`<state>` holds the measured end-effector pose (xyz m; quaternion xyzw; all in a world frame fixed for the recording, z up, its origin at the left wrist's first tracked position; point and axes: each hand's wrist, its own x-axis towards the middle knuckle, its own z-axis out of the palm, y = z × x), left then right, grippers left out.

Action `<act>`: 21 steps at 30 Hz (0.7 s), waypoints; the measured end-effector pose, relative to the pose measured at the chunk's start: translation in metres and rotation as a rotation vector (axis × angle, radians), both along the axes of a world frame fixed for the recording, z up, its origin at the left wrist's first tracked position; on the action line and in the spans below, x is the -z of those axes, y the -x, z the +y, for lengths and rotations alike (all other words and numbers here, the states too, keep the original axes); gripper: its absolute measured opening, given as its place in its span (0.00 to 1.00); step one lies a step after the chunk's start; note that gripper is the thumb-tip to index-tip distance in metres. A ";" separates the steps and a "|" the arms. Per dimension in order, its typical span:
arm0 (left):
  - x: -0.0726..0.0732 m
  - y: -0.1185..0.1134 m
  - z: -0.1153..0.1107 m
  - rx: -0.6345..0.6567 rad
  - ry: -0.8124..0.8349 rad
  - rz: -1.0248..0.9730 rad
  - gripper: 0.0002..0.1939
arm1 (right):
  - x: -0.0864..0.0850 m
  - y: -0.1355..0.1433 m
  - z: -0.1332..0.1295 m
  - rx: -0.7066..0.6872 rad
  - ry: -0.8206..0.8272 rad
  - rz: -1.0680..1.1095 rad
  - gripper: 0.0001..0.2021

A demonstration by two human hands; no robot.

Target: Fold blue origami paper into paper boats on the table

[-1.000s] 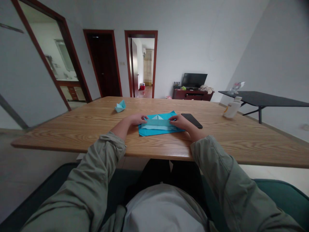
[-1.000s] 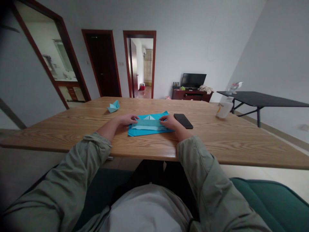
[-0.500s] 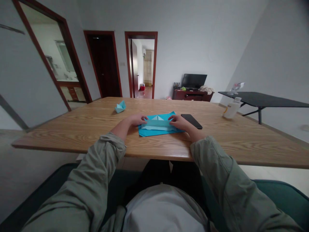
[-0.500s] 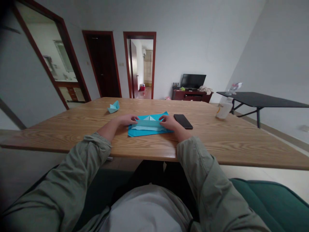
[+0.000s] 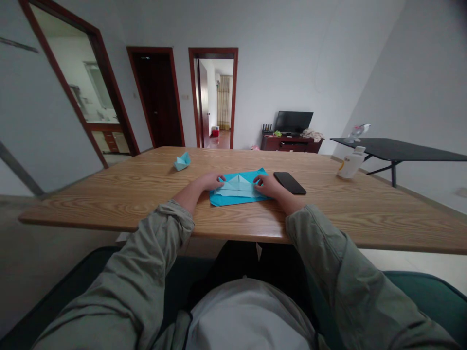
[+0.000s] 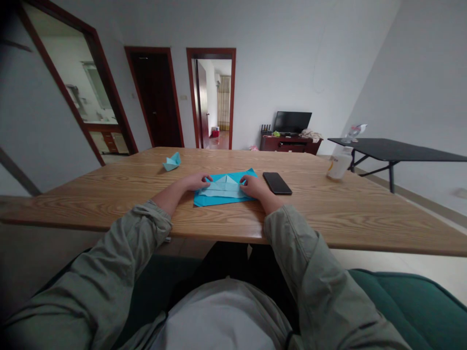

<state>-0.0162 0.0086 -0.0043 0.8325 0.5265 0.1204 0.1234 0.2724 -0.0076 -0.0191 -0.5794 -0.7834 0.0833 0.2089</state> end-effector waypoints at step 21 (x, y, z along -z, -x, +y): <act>-0.010 -0.021 0.003 -0.079 0.123 0.071 0.24 | 0.000 0.066 -0.023 -0.226 0.090 -0.382 0.29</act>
